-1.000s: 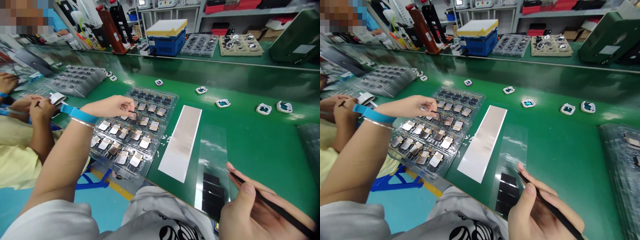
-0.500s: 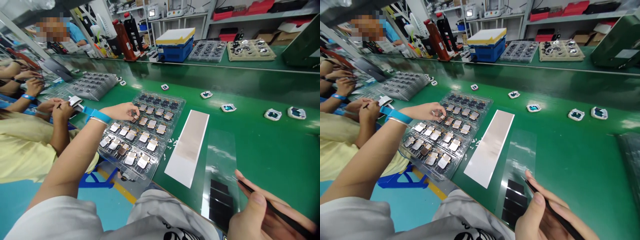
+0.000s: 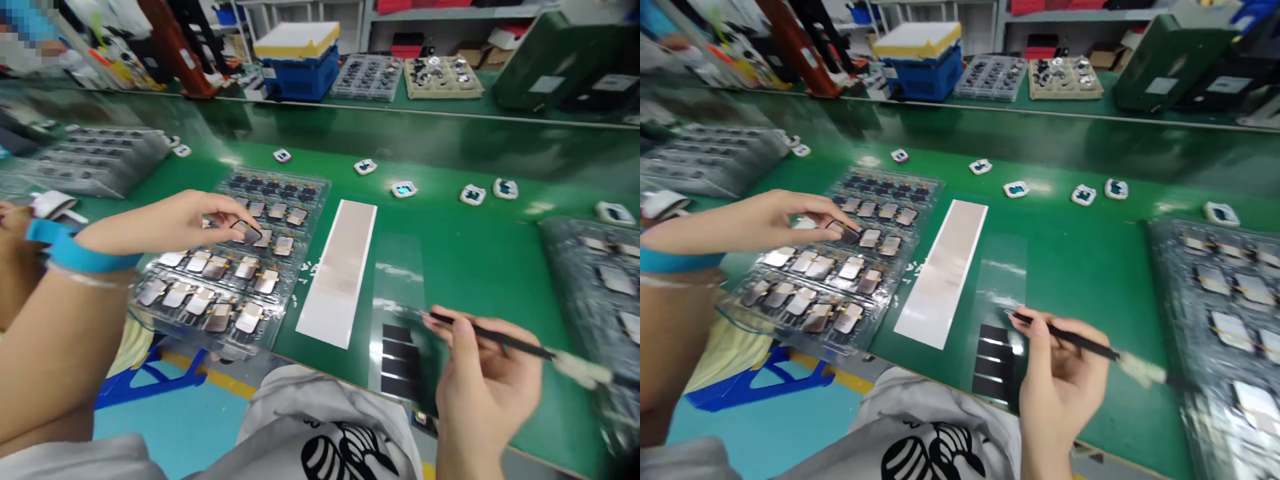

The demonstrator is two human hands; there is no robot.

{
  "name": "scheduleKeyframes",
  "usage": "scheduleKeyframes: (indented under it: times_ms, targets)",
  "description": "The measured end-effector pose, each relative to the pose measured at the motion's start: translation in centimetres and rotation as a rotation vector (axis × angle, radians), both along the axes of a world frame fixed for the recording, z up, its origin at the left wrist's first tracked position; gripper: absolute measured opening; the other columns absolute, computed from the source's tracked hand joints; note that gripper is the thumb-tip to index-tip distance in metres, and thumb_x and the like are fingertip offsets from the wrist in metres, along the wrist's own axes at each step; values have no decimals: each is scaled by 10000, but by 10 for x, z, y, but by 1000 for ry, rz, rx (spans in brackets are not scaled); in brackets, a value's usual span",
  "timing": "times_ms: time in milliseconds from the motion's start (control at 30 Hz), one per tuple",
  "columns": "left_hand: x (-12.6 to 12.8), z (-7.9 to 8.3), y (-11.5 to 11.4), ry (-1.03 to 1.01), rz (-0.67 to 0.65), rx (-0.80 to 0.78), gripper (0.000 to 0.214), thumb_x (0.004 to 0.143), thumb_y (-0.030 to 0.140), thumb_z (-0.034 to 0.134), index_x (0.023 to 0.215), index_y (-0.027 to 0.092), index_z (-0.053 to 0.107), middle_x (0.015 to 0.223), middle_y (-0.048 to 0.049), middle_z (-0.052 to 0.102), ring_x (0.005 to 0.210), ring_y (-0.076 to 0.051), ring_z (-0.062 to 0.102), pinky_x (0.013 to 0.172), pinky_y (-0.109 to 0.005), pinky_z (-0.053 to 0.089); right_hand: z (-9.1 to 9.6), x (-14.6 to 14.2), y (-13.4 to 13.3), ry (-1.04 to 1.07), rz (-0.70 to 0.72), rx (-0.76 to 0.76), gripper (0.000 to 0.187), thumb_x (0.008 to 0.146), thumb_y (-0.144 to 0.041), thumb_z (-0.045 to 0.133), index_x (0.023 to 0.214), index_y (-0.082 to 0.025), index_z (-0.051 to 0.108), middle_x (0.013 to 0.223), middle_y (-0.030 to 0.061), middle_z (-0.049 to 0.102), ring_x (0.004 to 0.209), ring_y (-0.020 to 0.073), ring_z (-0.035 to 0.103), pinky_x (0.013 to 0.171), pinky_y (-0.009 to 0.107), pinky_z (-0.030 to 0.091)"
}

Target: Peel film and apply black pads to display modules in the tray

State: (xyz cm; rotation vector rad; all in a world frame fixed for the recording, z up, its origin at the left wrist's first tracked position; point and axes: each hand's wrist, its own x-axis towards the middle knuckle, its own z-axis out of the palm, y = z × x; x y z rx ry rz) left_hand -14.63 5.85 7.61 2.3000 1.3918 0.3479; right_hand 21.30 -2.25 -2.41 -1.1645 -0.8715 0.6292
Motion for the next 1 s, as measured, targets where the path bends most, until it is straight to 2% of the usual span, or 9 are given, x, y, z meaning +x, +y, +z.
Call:
scheduleKeyframes:
  times_ms: [67,167,267,367,467,567,767,1000]
  targets:
    - [41,0,-10,-23,-58,-85,173,850,299,630,984,249,727,888,58,747,724,-119,668,590,-217,477,-2,18,0,-87,100,-82,254,798,-249,740,924,-178,531,789,28,704,685,179,727,621,288,634]
    - [101,-8,-25,-171,-246,-218,113,859,289,661,934,272,743,875,49,767,759,-132,712,654,-213,522,-6,39,-5,-173,294,-201,255,805,-282,730,922,-188,525,808,55,720,628,179,721,573,283,626]
    - [148,-27,-35,-232,-399,-391,83,880,231,665,916,247,739,864,43,766,773,-119,715,673,-191,509,-12,47,-11,-184,365,-280,262,813,-319,722,914,-190,518,818,59,720,620,174,719,570,286,628]
    - [176,-51,-39,-274,-463,-416,55,884,238,668,887,220,721,868,17,759,780,-141,708,667,-208,504,-17,48,-16,-177,377,-308,264,822,-329,715,921,-185,517,829,59,718,637,164,720,602,286,636]
    - [189,-72,-42,-335,-500,-350,68,908,250,633,912,203,681,973,-22,748,917,-185,694,785,-261,512,-20,47,-19,-207,379,-299,224,840,-288,698,931,-183,523,836,51,711,676,154,724,633,267,638]
    - [191,-83,-44,-349,-528,-301,94,936,226,578,1010,192,626,1060,-48,724,1044,-211,647,874,-303,490,-20,47,-21,-243,378,-281,188,846,-253,687,925,-180,533,851,46,701,701,149,726,652,254,637]
    - [190,-87,-44,-331,-547,-247,30,952,227,553,935,203,557,1112,-38,714,1049,-211,637,956,-353,451,-20,48,-22,-268,387,-256,133,856,-196,661,930,-181,551,881,36,683,722,155,731,669,278,644]
    - [192,-89,-44,-359,-539,-272,37,945,213,572,968,196,550,1097,-23,721,1032,-183,659,1010,-352,406,-20,47,-22,-218,367,-297,142,851,-204,669,925,-182,550,877,41,686,707,165,735,654,276,640]
